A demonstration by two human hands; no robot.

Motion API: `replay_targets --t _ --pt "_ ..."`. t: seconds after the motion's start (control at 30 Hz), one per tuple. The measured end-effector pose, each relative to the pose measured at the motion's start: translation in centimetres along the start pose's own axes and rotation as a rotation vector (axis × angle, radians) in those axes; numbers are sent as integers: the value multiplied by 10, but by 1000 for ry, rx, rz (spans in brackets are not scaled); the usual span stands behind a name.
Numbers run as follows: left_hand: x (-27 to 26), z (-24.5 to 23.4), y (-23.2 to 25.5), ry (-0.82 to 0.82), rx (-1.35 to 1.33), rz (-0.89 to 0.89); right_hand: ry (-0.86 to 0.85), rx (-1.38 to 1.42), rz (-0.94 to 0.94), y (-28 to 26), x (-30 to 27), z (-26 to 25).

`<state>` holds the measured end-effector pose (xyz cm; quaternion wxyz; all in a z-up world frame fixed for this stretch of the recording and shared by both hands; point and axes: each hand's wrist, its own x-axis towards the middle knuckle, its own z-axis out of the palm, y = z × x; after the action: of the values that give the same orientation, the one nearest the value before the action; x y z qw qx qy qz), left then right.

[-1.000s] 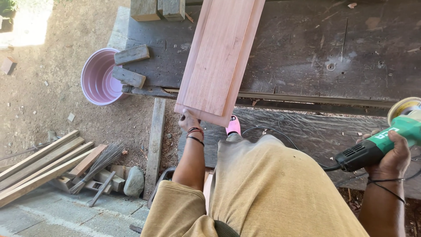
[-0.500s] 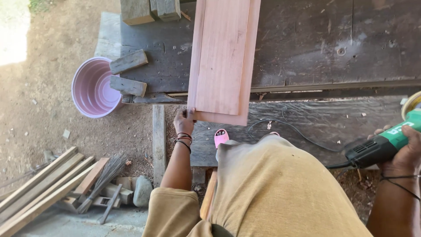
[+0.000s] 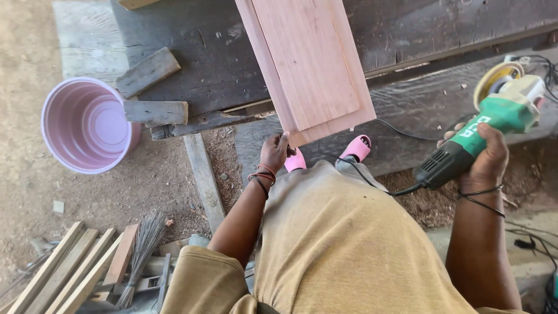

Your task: Sand the surface and edges of a wooden panel using a handheld power sander.

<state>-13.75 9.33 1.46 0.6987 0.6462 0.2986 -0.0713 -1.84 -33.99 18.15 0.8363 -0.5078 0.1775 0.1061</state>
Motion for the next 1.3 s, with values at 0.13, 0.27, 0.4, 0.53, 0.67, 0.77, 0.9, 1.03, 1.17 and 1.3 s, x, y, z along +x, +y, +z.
replay_targets --t 0.13,0.27,0.4,0.53,0.67,0.77,0.9,1.03,1.17,1.3 --pt "5 -7 3 -80 166 12 47 6 4 13 -29 3" --pt "8 -9 -7 -151 18 -32 115 -18 -26 17 -52 1" --pt "-10 0 17 -222 83 -30 147 -4 -47 20 -62 -13" --pt "-14 7 25 -210 147 -20 174 -16 -76 17 -66 -17" --pt "-5 9 22 -155 78 -122 181 -10 -93 17 -64 -21" --pt "-2 10 23 -88 100 -98 171 5 -86 14 -66 -13" --pt "-6 10 45 48 230 -17 157 46 -62 17 -63 -11" --pt "1 7 51 123 439 63 140 27 -73 18 -61 -13" --pt "7 5 43 121 470 102 124 52 -66 19 -57 -17" --pt "10 -4 45 -1 459 86 138 30 -91 15 -61 -5"
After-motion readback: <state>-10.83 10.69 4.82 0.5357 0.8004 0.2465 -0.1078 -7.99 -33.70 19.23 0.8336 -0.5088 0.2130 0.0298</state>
